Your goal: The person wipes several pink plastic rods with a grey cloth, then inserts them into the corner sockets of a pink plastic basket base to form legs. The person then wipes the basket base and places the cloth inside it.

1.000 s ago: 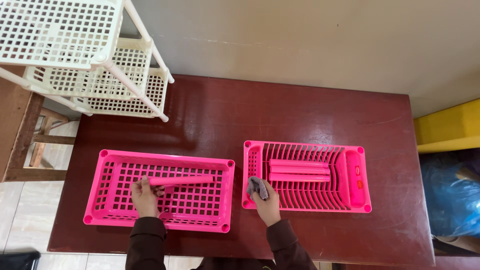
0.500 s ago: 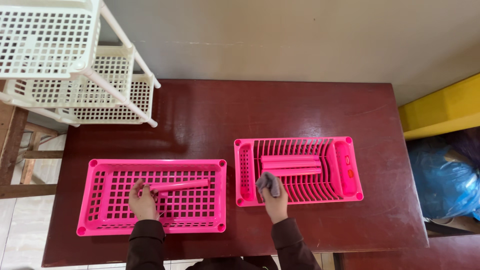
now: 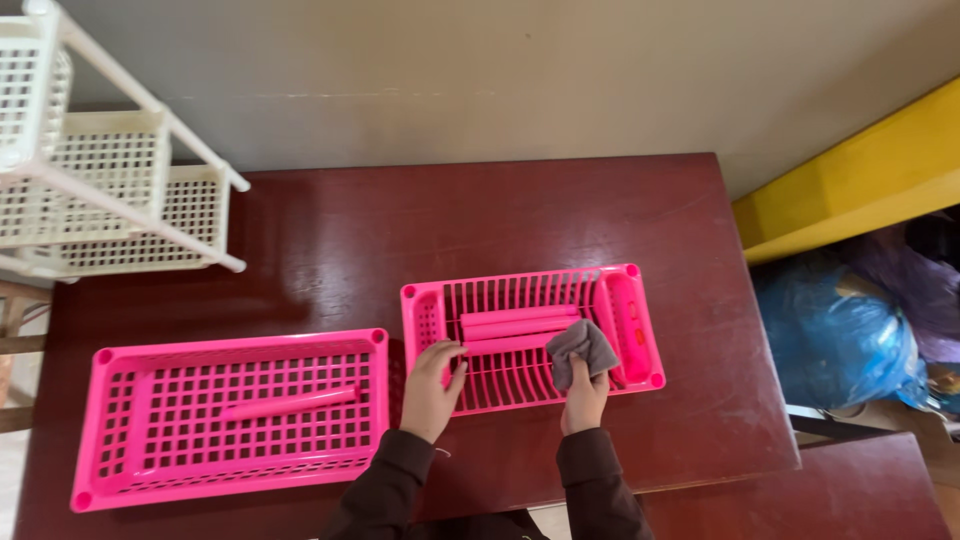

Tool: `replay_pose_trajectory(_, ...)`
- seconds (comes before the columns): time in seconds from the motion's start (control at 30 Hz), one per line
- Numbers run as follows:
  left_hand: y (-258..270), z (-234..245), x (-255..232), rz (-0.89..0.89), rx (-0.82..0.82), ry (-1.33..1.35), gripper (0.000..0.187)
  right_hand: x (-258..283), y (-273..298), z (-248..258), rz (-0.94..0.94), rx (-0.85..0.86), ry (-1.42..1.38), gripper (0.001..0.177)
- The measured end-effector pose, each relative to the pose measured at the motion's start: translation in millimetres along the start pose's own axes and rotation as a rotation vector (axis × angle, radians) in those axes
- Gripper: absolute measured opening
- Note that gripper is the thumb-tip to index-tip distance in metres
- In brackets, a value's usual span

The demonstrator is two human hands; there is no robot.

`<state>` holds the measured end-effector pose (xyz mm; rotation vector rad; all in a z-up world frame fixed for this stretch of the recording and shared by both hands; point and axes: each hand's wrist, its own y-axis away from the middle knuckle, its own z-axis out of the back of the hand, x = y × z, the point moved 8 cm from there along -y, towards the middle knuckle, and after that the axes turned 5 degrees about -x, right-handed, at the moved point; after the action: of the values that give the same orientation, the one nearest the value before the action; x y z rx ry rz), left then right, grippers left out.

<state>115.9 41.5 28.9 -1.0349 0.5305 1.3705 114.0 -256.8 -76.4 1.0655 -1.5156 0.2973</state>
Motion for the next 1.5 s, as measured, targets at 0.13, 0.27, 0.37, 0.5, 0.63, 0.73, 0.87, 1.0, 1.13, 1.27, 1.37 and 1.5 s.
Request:
replay_pose_trajectory(0.13, 3, -54, 2, -0.066, 0.128, -0.227, 0.038, 11, -17, 19, 0.070, 0.027, 0.053, 0.037)
replay_pose_trajectory(0.27, 11, -77, 23, -0.088, 0.192, -0.396, 0.045, 19, -34, 35, 0.104, 0.044, 0.125, 0.036)
replay_pose_trajectory(0.37, 11, -86, 30, -0.059, 0.211, -0.453, 0.049, 22, -41, 36, 0.133, 0.067, 0.153, 0.038)
replay_pose_trajectory(0.5, 11, -84, 28, 0.009, 0.219, -0.383, 0.042, 25, -44, 32, 0.136, 0.095, 0.272, 0.040)
replay_pose_trajectory(0.63, 10, -72, 14, 0.137, 0.167, -0.145, 0.037, 53, -23, 4, 0.399, 0.257, 0.572, 0.045)
replay_pose_trajectory(0.73, 19, -71, 15, 0.397, 0.147, 0.108, 0.036, 53, 10, -24, 0.391, 0.394, 0.719, 0.049)
replay_pose_trajectory(0.87, 32, -81, 23, 0.588, 0.103, 0.348, 0.036, 58, 78, -73, 0.846, 0.825, 0.905, 0.063)
replay_pose_trajectory(1.0, 51, -85, 39, 0.776, 0.101, 0.399, 0.033, 40, 76, -80, 0.922, 0.907, 1.199, 0.072)
replay_pose_trajectory(1.13, 54, -87, 32, 0.746, 0.119, 0.502, 0.036, 44, 29, -62, 0.938, 0.724, 1.342, 0.072)
replay_pose_trajectory(1.27, 58, -88, 35, 0.826, 0.178, 0.590, 0.042, 44, 9, -53, 0.891, 0.629, 1.318, 0.071)
replay_pose_trajectory(1.37, 57, -88, 38, 0.806, 0.246, 0.603, 0.048, 32, 38, -69, 0.862, 0.728, 1.301, 0.074)
replay_pose_trajectory(1.5, 51, -90, 44, 0.822, 0.203, 0.603, 0.044, 27, 92, -87, 0.821, 0.917, 1.128, 0.078)
